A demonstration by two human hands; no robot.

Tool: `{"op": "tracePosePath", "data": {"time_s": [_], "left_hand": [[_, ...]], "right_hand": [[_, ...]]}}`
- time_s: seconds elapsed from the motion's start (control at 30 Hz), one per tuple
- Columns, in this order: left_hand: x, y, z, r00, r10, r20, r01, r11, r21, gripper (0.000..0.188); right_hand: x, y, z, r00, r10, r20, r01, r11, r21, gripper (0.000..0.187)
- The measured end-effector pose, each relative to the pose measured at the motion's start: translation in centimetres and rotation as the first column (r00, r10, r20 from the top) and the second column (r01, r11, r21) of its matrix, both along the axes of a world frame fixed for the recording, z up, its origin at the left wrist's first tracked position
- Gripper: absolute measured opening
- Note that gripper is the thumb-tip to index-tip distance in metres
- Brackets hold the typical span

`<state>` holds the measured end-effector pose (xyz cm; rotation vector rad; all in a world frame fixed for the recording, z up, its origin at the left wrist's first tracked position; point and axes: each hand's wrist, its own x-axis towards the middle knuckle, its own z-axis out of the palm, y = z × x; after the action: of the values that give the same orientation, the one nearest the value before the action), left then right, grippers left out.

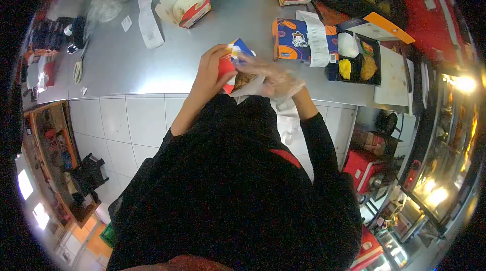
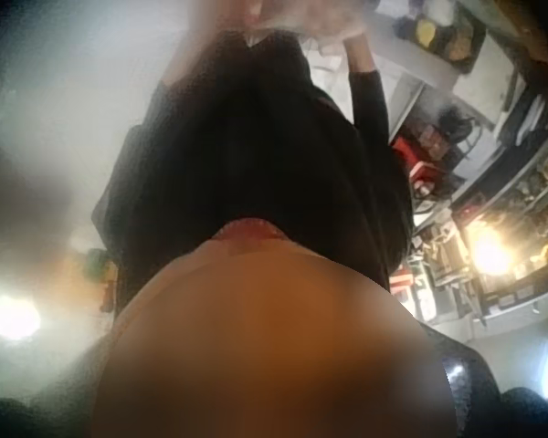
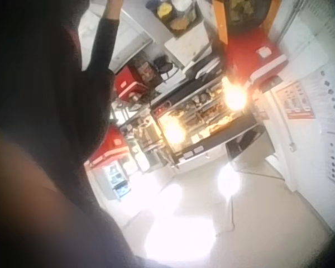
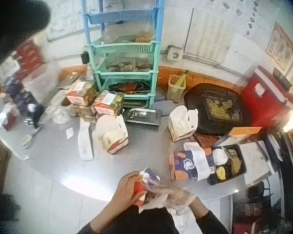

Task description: The person assembles a food order by placing rice, fried chicken, and scrambled eggs into a bento-style container. They use a knife to cut the chicken, a spoon to scoop the eggs, and a pen to mark a receipt. The person also handles packaging materials and places the completed meal into a box.

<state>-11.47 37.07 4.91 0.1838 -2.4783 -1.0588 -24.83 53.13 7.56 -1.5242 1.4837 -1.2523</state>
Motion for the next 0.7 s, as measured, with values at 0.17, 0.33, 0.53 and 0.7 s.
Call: {"op": "tracePosePath", "data": {"time_s": [0.17,0.33,0.53,0.7], "left_hand": [[0.2,-0.4,-0.4,0.999,-0.042,-0.006,0.043,0.999,0.028,0.044],[0.1,-1.3,-1.0,0.998,-0.062,0.011,0.060,0.991,0.122,0.031],[0.6,-2.1,-0.1,0.993,-0.116,-0.034,0.119,0.887,0.445,0.012],[1.5,-3.6,1.1,0.984,-0.175,-0.015,0.147,0.773,0.617,0.016]], "right_hand": [[0.1,0.7,-4.0,0.979,-0.156,0.131,0.158,0.987,-0.003,0.032],[2.0,-0.3,-3.8,0.875,-0.483,0.035,0.482,0.876,0.029,0.019],[2.2,0.1,-4.0,0.853,-0.491,0.177,0.508,0.858,-0.072,0.017],[2.1,0.4,-3.7,0.860,-0.450,0.243,0.472,0.881,-0.039,0.019]]}}
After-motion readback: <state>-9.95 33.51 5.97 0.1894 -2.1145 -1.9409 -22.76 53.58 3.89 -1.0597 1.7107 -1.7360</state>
